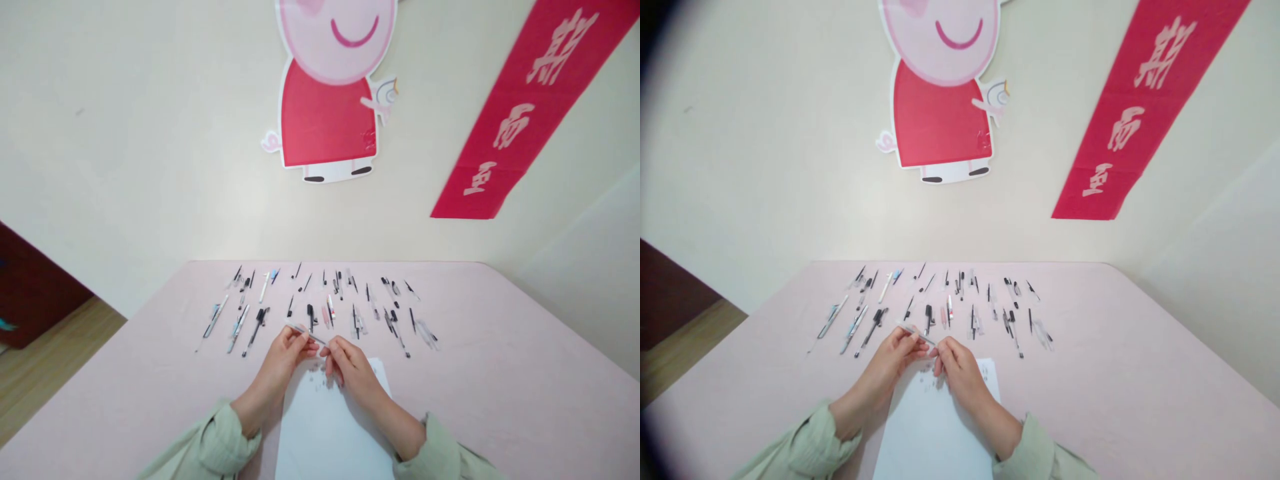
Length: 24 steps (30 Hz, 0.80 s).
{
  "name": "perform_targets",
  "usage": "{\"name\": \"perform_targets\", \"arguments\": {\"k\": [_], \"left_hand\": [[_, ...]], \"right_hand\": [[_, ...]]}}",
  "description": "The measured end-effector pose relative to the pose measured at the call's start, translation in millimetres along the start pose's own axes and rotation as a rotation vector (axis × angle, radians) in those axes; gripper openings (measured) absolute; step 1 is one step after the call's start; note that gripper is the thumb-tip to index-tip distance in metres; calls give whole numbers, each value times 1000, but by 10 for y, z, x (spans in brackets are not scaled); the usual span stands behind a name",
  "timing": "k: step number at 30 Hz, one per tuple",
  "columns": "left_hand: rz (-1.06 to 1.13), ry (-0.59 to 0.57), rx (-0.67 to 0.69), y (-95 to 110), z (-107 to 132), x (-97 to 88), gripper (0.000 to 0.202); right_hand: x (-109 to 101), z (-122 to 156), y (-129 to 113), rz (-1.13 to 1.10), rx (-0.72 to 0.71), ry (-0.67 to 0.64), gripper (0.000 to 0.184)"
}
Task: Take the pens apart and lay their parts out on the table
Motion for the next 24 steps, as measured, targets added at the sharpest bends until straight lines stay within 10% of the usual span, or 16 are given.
{"name": "perform_targets", "arguments": {"k": [13,24], "left_hand": [[115,-16,66,63,-40,-222,33],[-243,-195,89,37,75,81,36]], "right_hand": [[-169,-44,114,-254,93,116,38],[-296,-32,228,-434,119,266,47]]}}
Point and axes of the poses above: each hand's wrist, its own z-axis away from the middle knuckle, its own x-axis out of the palm, y = z × x, the point moved 9 cm from there along -z, towards the middle knuckle, and after that the axes turned 8 degrees about -y, right-handed, at the moved point
